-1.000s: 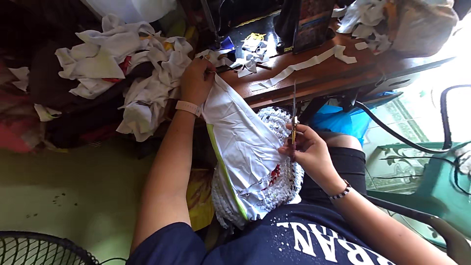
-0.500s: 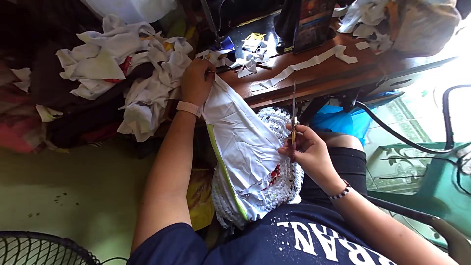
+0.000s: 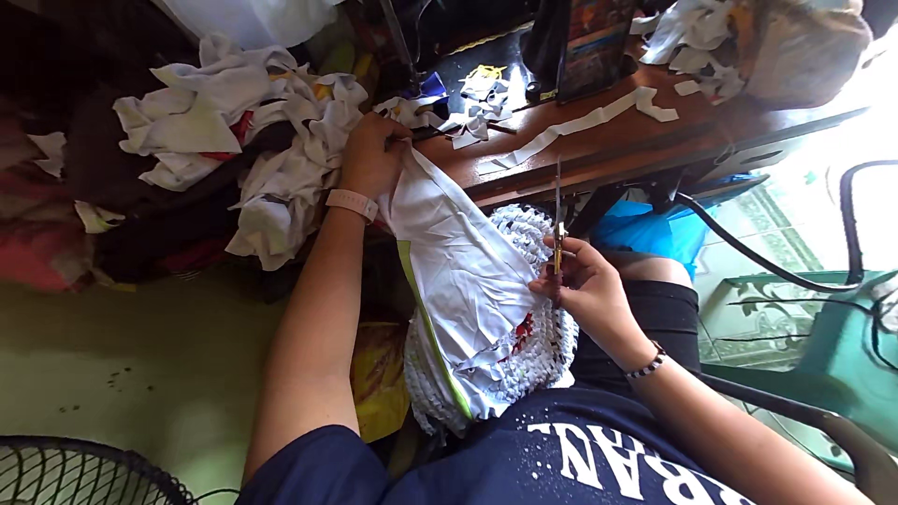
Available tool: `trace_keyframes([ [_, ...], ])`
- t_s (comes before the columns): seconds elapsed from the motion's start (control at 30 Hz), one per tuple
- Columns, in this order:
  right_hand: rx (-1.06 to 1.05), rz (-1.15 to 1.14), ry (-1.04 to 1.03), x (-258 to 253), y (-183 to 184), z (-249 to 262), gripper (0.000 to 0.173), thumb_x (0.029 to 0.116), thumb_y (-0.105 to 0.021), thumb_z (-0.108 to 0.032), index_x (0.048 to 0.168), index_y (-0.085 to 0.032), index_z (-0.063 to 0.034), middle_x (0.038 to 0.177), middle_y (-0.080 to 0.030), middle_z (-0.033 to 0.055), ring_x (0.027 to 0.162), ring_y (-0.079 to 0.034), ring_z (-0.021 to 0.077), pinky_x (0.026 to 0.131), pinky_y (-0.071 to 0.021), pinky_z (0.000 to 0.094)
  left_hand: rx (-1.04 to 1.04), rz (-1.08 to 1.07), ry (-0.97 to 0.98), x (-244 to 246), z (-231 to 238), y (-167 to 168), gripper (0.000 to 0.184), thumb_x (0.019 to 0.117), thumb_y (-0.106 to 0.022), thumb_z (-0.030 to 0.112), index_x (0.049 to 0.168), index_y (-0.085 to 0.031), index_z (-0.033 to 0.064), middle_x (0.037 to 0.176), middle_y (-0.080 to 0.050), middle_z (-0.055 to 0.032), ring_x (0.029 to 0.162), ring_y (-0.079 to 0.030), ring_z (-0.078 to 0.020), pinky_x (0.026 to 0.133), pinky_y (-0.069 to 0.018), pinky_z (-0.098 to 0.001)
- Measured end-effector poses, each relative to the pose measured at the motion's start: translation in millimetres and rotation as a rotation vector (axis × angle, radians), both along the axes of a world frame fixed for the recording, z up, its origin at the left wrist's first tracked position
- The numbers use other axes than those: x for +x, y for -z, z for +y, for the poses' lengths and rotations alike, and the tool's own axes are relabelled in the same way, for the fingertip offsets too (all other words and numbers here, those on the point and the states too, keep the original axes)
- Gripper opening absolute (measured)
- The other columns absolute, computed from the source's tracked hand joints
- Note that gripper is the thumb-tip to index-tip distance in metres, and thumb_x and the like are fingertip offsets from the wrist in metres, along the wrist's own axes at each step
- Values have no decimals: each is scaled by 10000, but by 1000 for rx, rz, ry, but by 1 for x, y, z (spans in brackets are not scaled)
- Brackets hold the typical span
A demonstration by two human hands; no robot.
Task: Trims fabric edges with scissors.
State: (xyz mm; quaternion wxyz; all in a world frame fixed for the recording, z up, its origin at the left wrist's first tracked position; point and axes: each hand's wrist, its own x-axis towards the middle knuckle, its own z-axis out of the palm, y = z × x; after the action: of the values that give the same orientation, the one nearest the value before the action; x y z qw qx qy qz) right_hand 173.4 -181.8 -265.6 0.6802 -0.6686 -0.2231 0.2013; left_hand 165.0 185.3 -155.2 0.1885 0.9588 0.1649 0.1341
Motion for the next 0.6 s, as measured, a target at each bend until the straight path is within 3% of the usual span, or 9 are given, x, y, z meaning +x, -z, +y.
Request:
trace_keyframes([
  [0.07, 3, -1, -2, 0, 0, 0, 647, 768, -856, -96, 1350, -574, -73, 926, -726, 42, 754, -705, 128, 672, -615, 276, 3, 26, -7, -6, -8, -12, 317, 991, -591, 62, 1297, -673, 45, 1344, -600, -219, 1213, -613, -321, 1048, -493, -483],
  [0.13, 8, 1, -6, 0, 1, -1, 657, 770, -858, -93, 1360, -569, -73, 937, -726, 41, 760, -705, 127, 680, -617, 275, 40, -60, -30, -16, -22, -21, 369, 979, -595, 67, 1345, -642, 46, 1375, -562, -234, 1186, -611, -330, 1015, -509, -473],
  [0.23, 24, 23, -13, 2, 1, -2, 674, 758, -856, -67, 1367, -569, -89, 935, -723, 40, 760, -704, 132, 681, -620, 282, 38, -272, 13, -38, -52, -25, 335, 984, -604, 118, 1304, -662, 41, 1300, -599, -206, 1127, -629, -272, 937, -546, -383],
  [0.37, 74, 66, -43, 4, -3, -8, 648, 781, -832, -56, 1372, -575, -129, 905, -712, 40, 732, -690, 138, 638, -606, 274, -100, -344, 141, -71, -108, -8, 282, 990, -622, 120, 1241, -684, 7, 1154, -681, -158, 1010, -676, -204, 826, -585, -346],
  [0.5, 99, 87, -40, 3, -3, -12, 639, 789, -830, -58, 1366, -564, -125, 900, -717, 24, 726, -687, 117, 625, -597, 252, -108, -305, 282, -99, -166, 24, 234, 937, -701, 108, 1154, -735, 26, 1084, -705, -111, 1014, -677, -208, 911, -578, -386],
  [0.6, 91, 91, -37, 1, -3, -12, 632, 789, -830, -56, 1355, -554, -115, 902, -714, 26, 724, -686, 113, 605, -590, 243, -53, -334, 306, -109, -187, 46, 185, 947, -698, 149, 1099, -772, 73, 1017, -685, -77, 971, -641, -204, 845, -552, -375],
])
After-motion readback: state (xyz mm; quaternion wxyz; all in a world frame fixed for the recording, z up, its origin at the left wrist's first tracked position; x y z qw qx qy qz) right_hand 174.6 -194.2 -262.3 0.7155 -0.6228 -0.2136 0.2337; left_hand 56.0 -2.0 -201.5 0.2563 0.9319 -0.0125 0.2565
